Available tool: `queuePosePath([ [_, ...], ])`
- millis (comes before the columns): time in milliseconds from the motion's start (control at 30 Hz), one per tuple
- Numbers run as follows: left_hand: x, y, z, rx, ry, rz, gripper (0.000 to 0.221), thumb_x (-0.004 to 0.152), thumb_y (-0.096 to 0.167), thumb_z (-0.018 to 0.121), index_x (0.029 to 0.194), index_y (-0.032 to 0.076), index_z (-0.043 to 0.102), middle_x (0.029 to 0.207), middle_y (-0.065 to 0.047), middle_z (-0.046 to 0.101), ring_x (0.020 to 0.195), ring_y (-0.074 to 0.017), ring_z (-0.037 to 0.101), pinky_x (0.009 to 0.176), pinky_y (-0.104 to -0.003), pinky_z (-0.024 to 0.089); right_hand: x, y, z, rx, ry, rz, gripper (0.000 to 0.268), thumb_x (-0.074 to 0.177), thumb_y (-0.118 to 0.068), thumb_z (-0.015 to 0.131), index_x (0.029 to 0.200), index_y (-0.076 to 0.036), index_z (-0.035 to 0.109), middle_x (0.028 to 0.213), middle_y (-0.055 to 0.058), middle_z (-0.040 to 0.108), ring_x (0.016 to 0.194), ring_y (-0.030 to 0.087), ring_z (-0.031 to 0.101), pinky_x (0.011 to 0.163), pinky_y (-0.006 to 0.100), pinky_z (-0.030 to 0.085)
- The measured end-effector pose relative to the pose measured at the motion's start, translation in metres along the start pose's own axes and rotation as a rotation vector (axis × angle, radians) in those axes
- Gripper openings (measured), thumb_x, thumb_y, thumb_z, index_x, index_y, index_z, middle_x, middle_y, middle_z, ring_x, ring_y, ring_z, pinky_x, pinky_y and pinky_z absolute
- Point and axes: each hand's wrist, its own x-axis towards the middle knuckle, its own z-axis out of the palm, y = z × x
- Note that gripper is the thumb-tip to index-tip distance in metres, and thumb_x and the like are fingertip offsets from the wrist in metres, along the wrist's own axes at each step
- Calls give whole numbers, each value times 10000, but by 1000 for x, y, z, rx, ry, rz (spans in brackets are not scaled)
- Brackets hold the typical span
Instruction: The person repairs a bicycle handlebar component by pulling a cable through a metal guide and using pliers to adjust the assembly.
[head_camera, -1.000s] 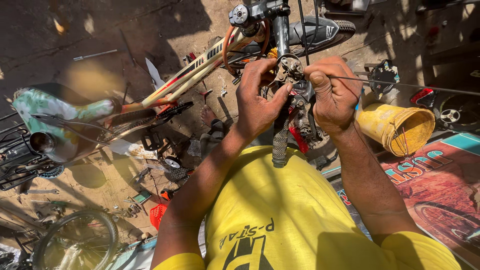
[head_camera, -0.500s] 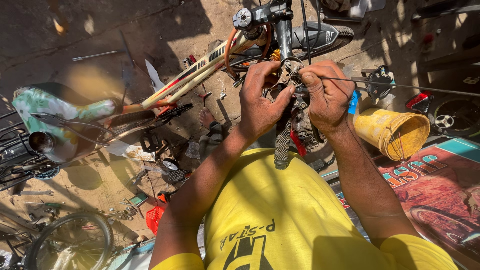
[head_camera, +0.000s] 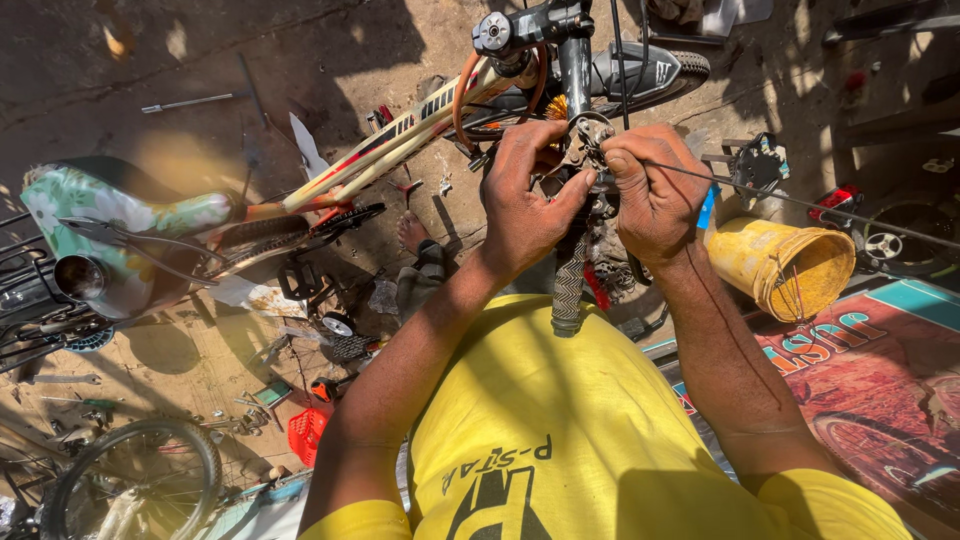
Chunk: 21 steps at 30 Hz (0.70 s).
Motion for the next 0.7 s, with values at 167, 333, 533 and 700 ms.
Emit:
queuePosePath([
  [167,0,0,0,-15,1,-2,479,894,93,844,1304,24,605,1238,-105,608,1077,-160,686,926,-280,609,1,3,2,3,1,-20,137,1123,-112,656,1102,21,682,985,133,686,874,219,650,746,323,529],
  [333,-1,-2,0,-16,9,11,493,887,92,848,1309,26,601,1233,-104,604,1074,-162,670,928,-283,597,3,4,4,38,6,3,148,1126,-101,669,1090,41,687,973,132,686,865,210,644,731,312,522],
  [533,-3,-1,-1,-32,-13,57,468,920,89,818,1328,45,594,1250,-109,586,1095,-173,655,925,-286,600,5,4,3,76,21,9,149,1116,-94,670,1081,49,698,941,124,694,822,200,634,686,299,508],
  [700,2,7,-7,225,-46,232,339,963,137,796,1258,77,639,1211,-114,604,1045,-222,679,870,-317,584,5,4,2,48,14,-13,155,1133,-94,662,1087,49,701,962,126,698,839,202,645,702,300,517],
])
